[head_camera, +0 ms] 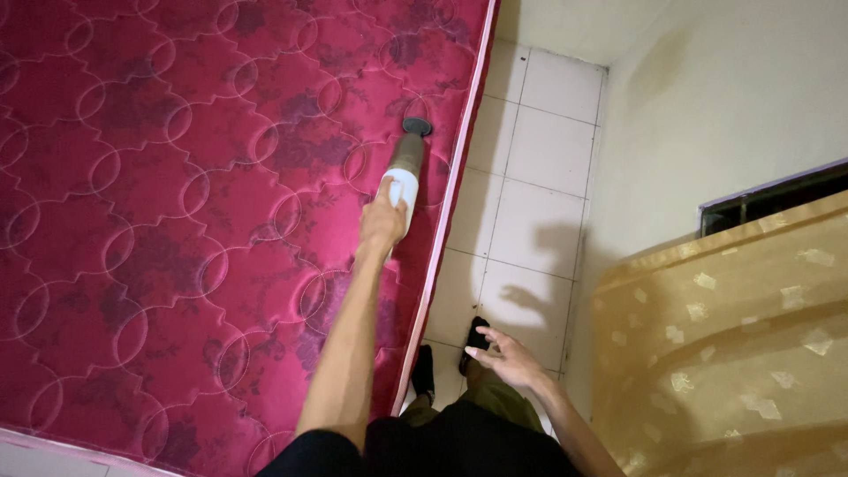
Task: The person uses a handheld vacuum cleaner to clean the surface of a pink patterned mattress. They move the vacuum head systematically along the edges and across the top surface of the mattress, covering different sections in a repetitive manner.
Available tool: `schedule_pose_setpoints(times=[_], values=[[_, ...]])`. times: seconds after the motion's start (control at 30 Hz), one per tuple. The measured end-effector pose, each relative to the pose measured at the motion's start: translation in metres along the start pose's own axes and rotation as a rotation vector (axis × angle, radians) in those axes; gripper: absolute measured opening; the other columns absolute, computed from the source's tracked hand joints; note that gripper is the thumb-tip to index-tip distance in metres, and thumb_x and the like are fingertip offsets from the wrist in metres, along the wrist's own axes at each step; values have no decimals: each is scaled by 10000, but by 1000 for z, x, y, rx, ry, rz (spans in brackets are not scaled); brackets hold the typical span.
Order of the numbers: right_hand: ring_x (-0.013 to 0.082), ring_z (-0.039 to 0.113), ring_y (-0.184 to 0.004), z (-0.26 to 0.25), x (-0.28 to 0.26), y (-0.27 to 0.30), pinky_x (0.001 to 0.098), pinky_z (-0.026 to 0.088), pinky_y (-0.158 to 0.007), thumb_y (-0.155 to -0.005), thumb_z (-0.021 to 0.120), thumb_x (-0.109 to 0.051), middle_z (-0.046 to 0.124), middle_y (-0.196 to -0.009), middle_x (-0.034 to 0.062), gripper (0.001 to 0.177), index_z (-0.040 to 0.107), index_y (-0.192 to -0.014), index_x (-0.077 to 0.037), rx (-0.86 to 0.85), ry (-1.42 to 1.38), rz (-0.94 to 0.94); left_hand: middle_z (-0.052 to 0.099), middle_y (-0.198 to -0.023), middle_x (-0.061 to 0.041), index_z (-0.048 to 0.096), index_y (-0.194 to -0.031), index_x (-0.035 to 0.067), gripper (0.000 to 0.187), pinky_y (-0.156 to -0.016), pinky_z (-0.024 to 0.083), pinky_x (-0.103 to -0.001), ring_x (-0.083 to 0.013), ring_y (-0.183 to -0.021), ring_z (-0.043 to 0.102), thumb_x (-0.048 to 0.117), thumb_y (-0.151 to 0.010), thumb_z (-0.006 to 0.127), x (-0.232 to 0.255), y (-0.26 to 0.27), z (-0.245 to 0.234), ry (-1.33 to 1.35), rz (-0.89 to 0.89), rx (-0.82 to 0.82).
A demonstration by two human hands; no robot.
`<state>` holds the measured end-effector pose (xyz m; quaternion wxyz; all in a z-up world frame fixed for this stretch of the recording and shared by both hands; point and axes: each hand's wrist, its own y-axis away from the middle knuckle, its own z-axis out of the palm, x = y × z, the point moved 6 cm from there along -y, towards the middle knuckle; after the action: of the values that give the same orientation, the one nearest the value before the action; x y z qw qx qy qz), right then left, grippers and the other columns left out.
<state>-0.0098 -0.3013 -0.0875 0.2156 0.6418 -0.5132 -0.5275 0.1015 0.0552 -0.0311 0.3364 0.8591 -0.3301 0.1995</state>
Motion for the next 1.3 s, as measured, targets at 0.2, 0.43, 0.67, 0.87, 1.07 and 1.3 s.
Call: schedule_pose_setpoints(times=[0.2, 0.43, 0.67, 0.87, 1.07, 1.3], values=[[327, 606, -1329, 6, 3, -9, 540, 467, -1132, -884, 614, -630, 600, -1456, 192, 821, 398, -1545, -193, -33, -57, -59, 687, -1097, -355, 383, -1554, 334, 608, -1006, 491, -588, -538, -1102, 644, 290, -980, 580, -21, 58, -22, -8, 23, -4], [325, 613, -1318, 5, -8, -7, 543, 447, -1145, -887, 613, -627, 500, -1532, 158, 804, 410, -1549, -218, -7, -13, -18, 691, -1028, -362, 378, -1544, 337, 592, -970, 498, -609, -557, -1060, 648, 319, -985, 574, -40, 125, -41, 15, 3, -6], [316, 542, -1373, 7, -7, -7, 556, 427, -1145, -858, 610, -672, 504, -1531, 147, 841, 433, -1538, -211, 5, 21, -40, 715, -952, -351, 400, -1540, 332, 575, -960, 530, -588, -521, -1007, 698, 328, -985, 550, -69, 181, -57, 34, -66, -29], [295, 586, -1333, 9, -9, -2, 491, 466, -1128, -852, 628, -675, 576, -1463, 158, 835, 471, -1513, -189, 34, 63, -75, 721, -983, -335, 371, -1550, 343, 590, -957, 556, -560, -493, -984, 730, 336, -985, 541, -91, 215, -71, 21, -146, -111], [294, 587, -1330, 16, -13, 1, 501, 477, -1116, -859, 617, -660, 590, -1433, 171, 826, 457, -1533, -209, -4, 66, -4, 731, -1016, -327, 371, -1561, 361, 604, -977, 547, -563, -490, -1030, 709, 332, -985, 554, -98, 238, -82, -46, -156, -135], [281, 569, -1363, 19, -19, -5, 491, 445, -1166, -866, 611, -672, 677, -1398, 124, 833, 447, -1526, -191, 0, 90, -99, 736, -1032, -305, 390, -1550, 343, 592, -1004, 532, -546, -449, -1032, 727, 323, -983, 558, -94, 223, -71, 59, -170, -91]])
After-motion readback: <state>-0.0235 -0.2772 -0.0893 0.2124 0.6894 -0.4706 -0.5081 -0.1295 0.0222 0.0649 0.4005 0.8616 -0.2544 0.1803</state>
